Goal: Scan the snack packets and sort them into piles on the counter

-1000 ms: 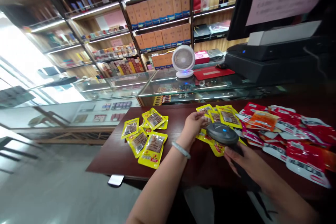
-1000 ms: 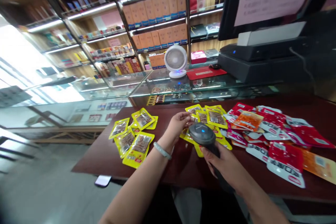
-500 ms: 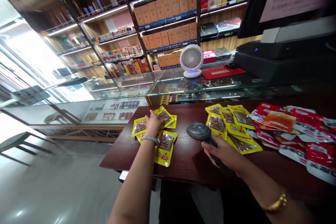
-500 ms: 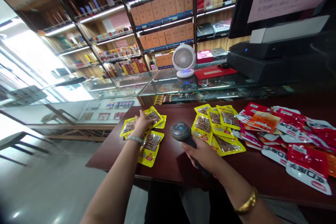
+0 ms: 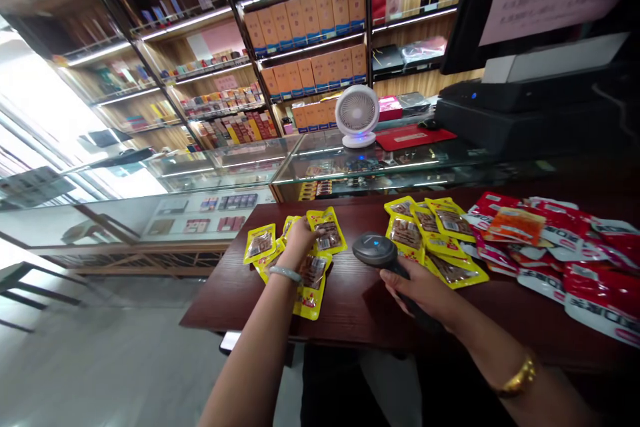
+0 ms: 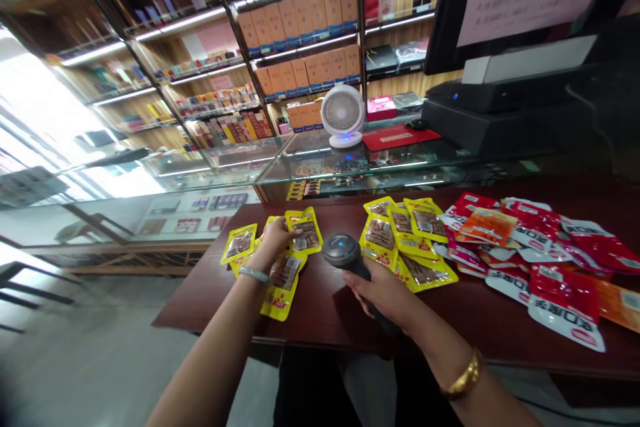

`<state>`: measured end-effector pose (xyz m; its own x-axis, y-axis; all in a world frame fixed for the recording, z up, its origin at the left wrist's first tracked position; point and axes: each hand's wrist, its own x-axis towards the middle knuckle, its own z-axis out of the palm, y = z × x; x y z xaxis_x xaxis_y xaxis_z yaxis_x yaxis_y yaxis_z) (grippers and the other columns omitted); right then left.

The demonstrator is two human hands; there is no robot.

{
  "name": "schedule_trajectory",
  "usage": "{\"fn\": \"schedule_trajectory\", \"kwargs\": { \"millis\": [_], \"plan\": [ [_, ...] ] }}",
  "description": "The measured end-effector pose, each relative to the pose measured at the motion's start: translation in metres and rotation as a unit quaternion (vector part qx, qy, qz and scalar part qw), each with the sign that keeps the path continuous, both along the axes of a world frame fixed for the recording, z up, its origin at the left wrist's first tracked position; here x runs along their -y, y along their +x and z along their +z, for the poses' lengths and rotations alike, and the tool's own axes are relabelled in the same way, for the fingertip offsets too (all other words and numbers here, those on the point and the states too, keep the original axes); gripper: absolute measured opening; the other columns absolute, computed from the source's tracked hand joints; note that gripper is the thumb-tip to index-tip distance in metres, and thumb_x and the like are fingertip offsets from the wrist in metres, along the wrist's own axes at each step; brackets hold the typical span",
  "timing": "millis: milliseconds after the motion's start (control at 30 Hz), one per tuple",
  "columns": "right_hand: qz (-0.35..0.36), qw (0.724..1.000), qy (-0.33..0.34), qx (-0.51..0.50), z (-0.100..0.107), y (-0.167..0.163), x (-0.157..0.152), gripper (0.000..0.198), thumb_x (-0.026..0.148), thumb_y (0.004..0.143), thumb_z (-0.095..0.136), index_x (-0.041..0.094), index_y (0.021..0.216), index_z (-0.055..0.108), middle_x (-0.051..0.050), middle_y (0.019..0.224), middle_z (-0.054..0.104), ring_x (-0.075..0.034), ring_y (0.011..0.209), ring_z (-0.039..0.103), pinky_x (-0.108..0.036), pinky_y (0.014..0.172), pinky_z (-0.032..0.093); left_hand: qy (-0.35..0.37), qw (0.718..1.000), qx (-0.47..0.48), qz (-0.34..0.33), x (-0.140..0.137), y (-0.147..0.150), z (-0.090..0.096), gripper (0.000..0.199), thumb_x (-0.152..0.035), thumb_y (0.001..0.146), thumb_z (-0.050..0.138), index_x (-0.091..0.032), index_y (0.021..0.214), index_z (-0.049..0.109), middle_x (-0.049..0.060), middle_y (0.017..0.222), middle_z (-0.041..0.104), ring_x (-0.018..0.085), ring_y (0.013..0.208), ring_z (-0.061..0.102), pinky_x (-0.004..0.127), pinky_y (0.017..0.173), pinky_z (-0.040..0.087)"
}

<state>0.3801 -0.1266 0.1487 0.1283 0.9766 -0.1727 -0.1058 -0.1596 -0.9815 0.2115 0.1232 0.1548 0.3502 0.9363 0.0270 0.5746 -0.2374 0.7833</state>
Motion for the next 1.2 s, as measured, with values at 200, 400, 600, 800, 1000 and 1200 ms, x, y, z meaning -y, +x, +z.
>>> {"fn": "schedule_trajectory", "kwargs": {
  "millis": [200,400,600,800,1000,1200],
  "plan": [
    [-0.003,1.0,0.008,0.009,0.002,0.006,0.008,0.044,0.062,0.083,0.066,0.022,0.091,0.05,0.011,0.053,0.051,-0.006,0.037,0.043,-0.017,0.036,0.035,-0.072,0.991,0.112,-0.026,0.024,0.023,0.003,0.04,-0.054,0.071,0.073,-0.018,0.073,0.057,-0.006,0.06,0.05,0.008,0.047,0.049,0.023,0.047,0.048],
    [0.003,0.999,0.034,0.018,0.003,0.01,0.015,0.041,0.06,0.086,0.064,0.021,0.089,0.051,0.01,0.052,0.051,-0.007,0.036,0.043,-0.018,0.036,0.034,-0.032,0.983,0.176,-0.043,0.049,0.051,0.019,0.041,-0.053,0.068,0.074,-0.019,0.067,0.052,-0.008,0.056,0.043,0.006,0.043,0.043,0.019,0.04,0.041],
    [-0.028,0.999,0.028,0.021,0.005,0.02,0.028,0.044,0.061,0.083,0.066,0.021,0.093,0.052,0.011,0.051,0.05,-0.008,0.036,0.043,-0.019,0.037,0.033,-0.074,0.97,0.217,-0.08,0.068,0.078,0.022,0.038,-0.05,0.068,0.076,-0.019,0.067,0.054,-0.007,0.054,0.046,0.006,0.041,0.043,0.02,0.04,0.038],
    [-0.087,0.994,0.051,0.031,0.008,0.04,0.049,0.043,0.062,0.084,0.064,0.021,0.092,0.051,0.011,0.047,0.048,-0.008,0.035,0.043,-0.02,0.037,0.033,-0.2,0.926,0.292,-0.133,0.098,0.138,0.022,0.038,-0.045,0.066,0.08,-0.015,0.073,0.059,-0.004,0.059,0.057,0.006,0.044,0.049,0.018,0.043,0.04],
    [-0.15,0.988,0.037,0.026,0.011,0.058,0.071,0.046,0.064,0.083,0.064,0.021,0.09,0.053,0.009,0.052,0.05,-0.008,0.037,0.043,-0.02,0.038,0.033,-0.323,0.886,0.286,-0.17,0.117,0.2,0.023,0.016,-0.019,0.074,0.074,-0.011,0.082,0.062,0.0,0.058,0.062,0.007,0.047,0.056,0.017,0.046,0.042],
    [-0.137,0.99,0.028,0.029,0.015,0.057,0.078,0.043,0.063,0.084,0.065,0.021,0.089,0.053,0.008,0.053,0.051,-0.008,0.04,0.044,-0.021,0.041,0.034,-0.27,0.918,0.244,-0.157,0.119,0.184,0.028,0.026,-0.017,0.079,0.068,-0.012,0.104,0.066,0.002,0.067,0.067,0.011,0.055,0.062,0.021,0.053,0.048]
  ]
}}
